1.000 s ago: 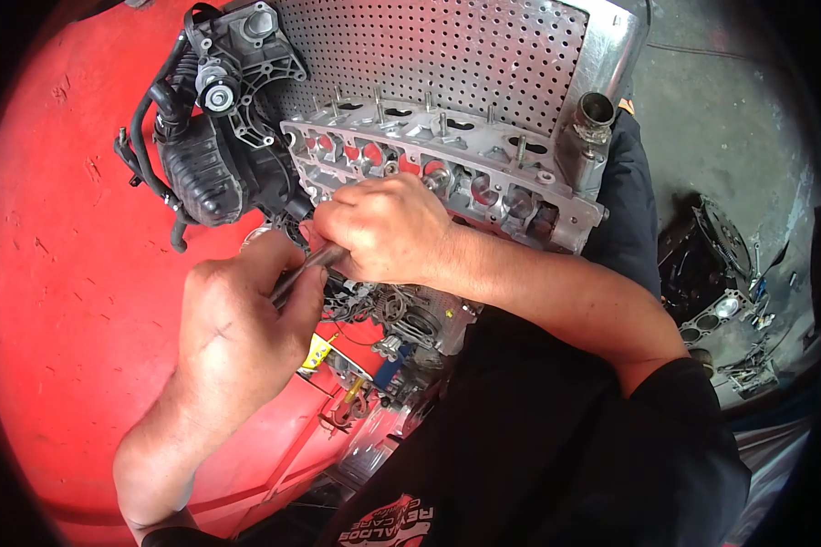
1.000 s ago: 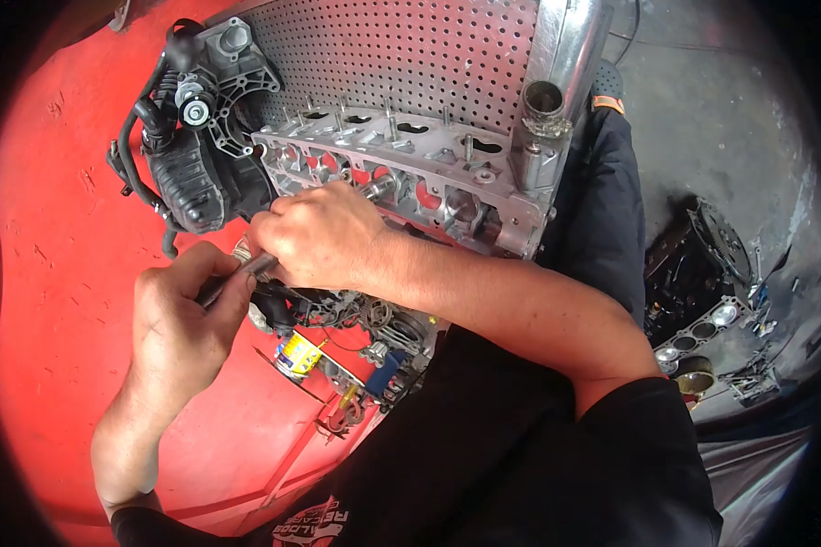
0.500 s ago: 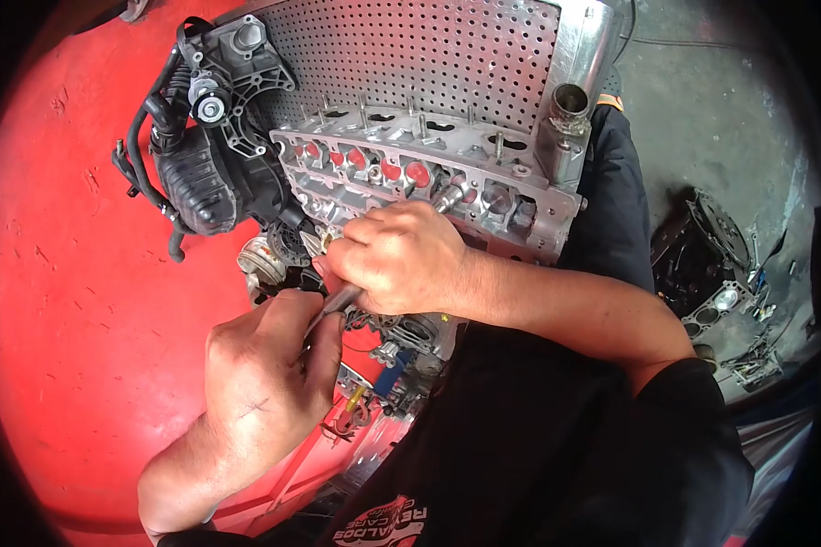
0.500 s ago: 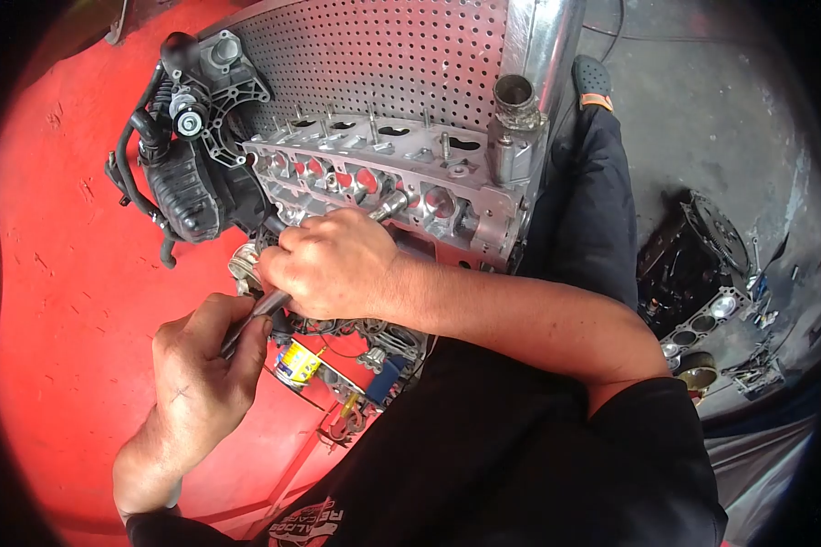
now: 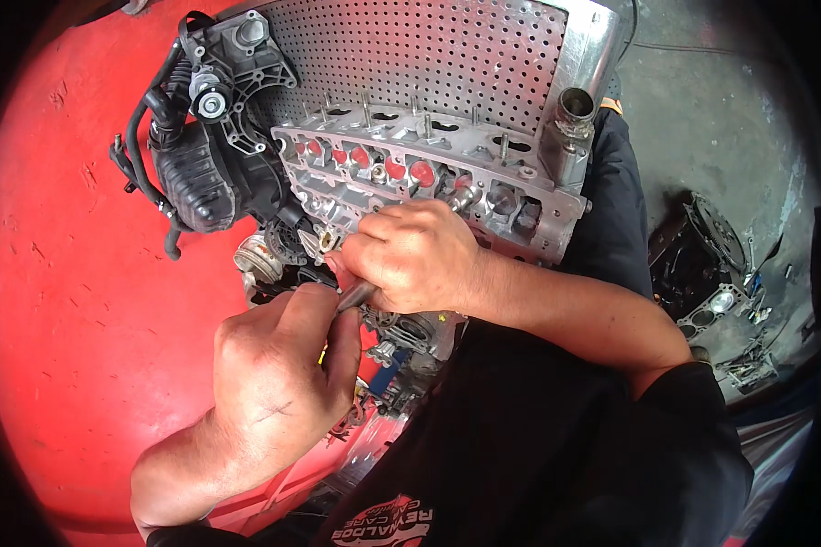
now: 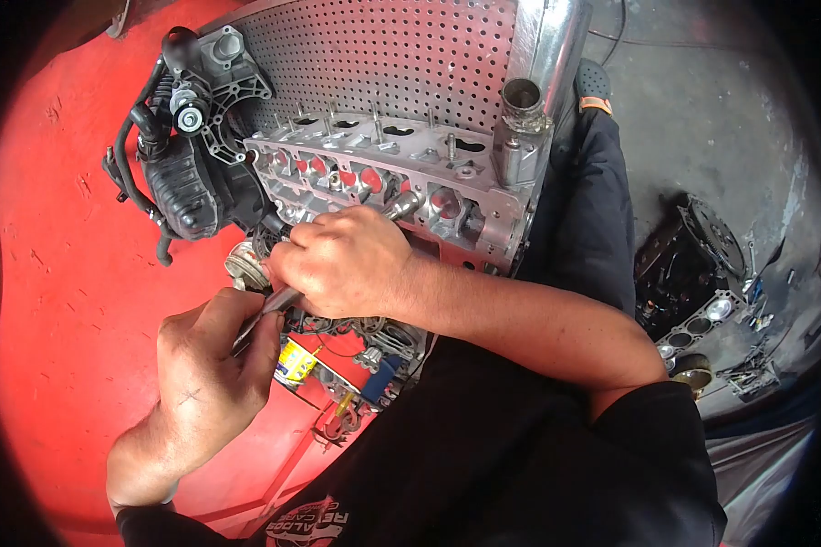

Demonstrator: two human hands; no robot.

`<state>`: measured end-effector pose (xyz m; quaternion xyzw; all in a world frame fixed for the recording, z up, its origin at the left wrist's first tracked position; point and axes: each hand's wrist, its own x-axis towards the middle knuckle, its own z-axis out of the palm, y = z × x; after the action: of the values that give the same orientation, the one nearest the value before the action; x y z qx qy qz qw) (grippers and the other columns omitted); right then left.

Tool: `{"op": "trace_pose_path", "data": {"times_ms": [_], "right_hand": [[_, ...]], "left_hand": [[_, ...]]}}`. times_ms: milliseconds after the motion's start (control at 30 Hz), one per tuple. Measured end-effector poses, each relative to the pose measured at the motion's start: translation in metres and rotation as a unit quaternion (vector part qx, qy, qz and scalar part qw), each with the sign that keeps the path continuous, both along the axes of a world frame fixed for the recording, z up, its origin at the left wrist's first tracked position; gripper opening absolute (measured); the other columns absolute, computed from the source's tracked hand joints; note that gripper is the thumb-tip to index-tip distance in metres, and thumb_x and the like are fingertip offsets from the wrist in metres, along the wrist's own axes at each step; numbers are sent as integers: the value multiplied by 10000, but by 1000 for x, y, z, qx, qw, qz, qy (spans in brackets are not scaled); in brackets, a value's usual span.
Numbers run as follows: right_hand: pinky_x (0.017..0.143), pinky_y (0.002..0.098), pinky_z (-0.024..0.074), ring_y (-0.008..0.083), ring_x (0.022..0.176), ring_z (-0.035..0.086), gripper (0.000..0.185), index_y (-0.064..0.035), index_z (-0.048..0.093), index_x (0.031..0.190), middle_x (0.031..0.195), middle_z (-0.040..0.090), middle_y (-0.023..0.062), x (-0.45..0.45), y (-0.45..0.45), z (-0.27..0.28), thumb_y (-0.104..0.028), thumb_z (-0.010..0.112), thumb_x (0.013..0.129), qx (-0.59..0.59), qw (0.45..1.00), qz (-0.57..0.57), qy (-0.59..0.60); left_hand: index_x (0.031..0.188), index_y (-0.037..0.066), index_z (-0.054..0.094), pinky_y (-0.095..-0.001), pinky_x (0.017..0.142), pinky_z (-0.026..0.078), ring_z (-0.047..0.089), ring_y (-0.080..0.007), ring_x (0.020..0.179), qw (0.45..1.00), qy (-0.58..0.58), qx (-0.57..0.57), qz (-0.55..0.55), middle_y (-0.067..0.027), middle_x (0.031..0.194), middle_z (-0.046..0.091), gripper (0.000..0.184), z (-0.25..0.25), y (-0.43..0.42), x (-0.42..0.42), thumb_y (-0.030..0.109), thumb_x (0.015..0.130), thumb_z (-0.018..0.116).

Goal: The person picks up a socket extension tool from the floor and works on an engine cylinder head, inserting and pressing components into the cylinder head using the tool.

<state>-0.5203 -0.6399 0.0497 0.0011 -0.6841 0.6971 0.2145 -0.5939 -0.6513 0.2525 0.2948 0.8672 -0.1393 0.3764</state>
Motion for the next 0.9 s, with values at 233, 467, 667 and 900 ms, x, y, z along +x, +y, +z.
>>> {"op": "trace_pose_path", "data": {"times_ms": [233,467,667,900], "right_hand": [[543,385,532,227,620,670,126,-140,626,744,664,584,31,1,-7,-4,-207,726,709,28,999,-18,-1],[525,338,484,176,594,603,194,-154,581,692,653,518,-16,1,-18,-22,-259,731,757,53,990,-116,57],[508,334,483,179,581,607,190,-153,582,692,629,512,-13,11,-16,-27,-257,722,766,59,991,-96,68],[496,340,494,185,572,617,197,-146,585,691,624,523,-5,12,-14,-26,-261,715,782,48,993,-78,69]], "left_hand": [[930,-17,631,-334,495,466,644,-227,534,1000,-10,5,2,-141,660,636,120,5,-5,0,-32,869,733],[955,-8,642,-400,473,480,627,-303,521,999,32,4,17,-145,654,616,164,13,-11,18,-39,835,749],[982,-19,638,-379,458,479,623,-270,509,999,23,15,-15,-127,664,625,192,9,-19,29,-52,827,746],[974,-7,631,-380,455,477,618,-270,506,1000,24,12,4,-118,673,624,194,7,-19,33,-45,821,746]]}}
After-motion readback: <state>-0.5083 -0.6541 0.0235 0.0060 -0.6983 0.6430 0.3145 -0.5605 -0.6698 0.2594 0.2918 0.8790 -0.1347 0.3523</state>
